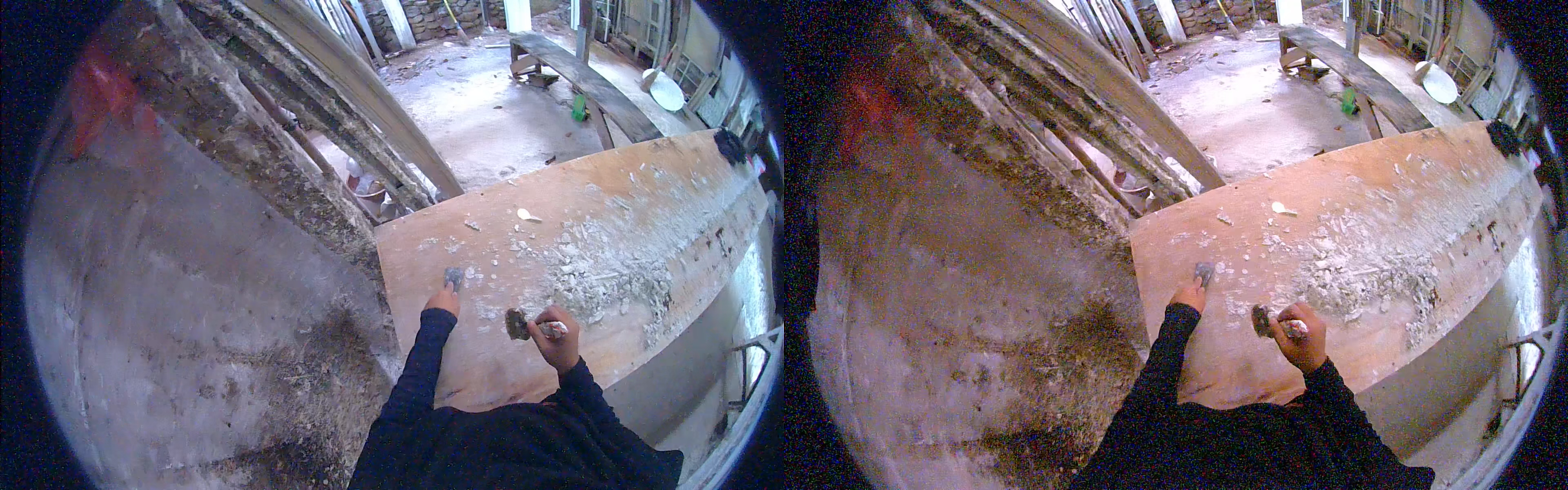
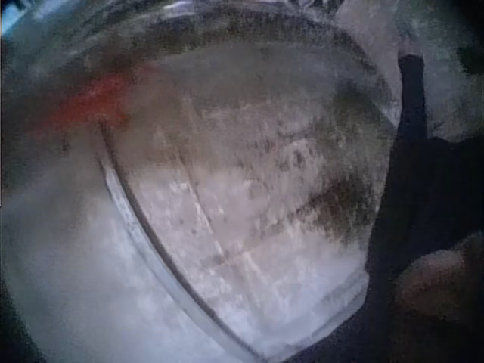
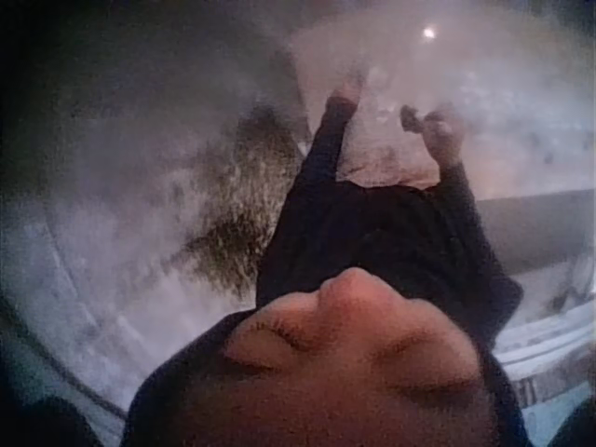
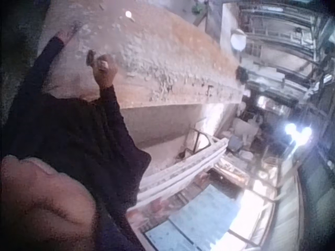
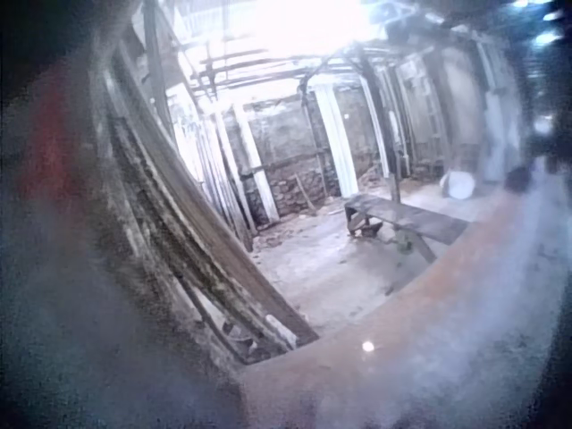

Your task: The person scrapes dried white residue from a large wooden board using a small metal scraper. They repeatedly lift and remove chunks of the material, working across the surface of the board.

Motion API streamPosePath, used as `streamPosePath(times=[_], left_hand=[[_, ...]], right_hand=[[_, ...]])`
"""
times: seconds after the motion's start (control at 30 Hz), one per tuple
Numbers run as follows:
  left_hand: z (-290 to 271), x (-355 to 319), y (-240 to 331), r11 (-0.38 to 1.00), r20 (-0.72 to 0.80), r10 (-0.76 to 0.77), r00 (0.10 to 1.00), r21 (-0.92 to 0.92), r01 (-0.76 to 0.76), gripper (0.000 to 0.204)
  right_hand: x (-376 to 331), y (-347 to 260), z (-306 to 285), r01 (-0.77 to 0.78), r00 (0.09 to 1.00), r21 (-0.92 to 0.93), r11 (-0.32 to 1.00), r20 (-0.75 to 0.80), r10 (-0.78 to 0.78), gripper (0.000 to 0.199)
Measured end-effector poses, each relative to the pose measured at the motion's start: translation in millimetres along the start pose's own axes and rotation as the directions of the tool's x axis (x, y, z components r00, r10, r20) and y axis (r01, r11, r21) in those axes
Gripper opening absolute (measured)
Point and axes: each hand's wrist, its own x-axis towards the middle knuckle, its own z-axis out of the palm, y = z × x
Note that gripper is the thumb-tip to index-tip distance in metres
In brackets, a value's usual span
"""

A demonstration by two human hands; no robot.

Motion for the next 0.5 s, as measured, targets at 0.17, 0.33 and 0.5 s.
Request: streamPosePath(times=[0.17,0.33,0.5], left_hand=[[11,25,6,0.986,-0.026,-0.136,0.99,-0.101,0.132,0.04],[-5,80,10,0.993,-0.113,-0.084,0.99,-0.09,0.074,0.035],[-8,40,14,1.0,0.041,-0.011,0.999,0.012,0.01,0.038]], right_hand=[[1,1,-3,-0.041,0.998,-0.009,0.999,0.037,0.041,0.016],[7,-2,-8,-0.007,1.0,-0.011,1.0,0.004,0.007,0.015],[6,8,-15,-0.027,1.0,-0.01,1.0,0.014,0.027,0.015]])
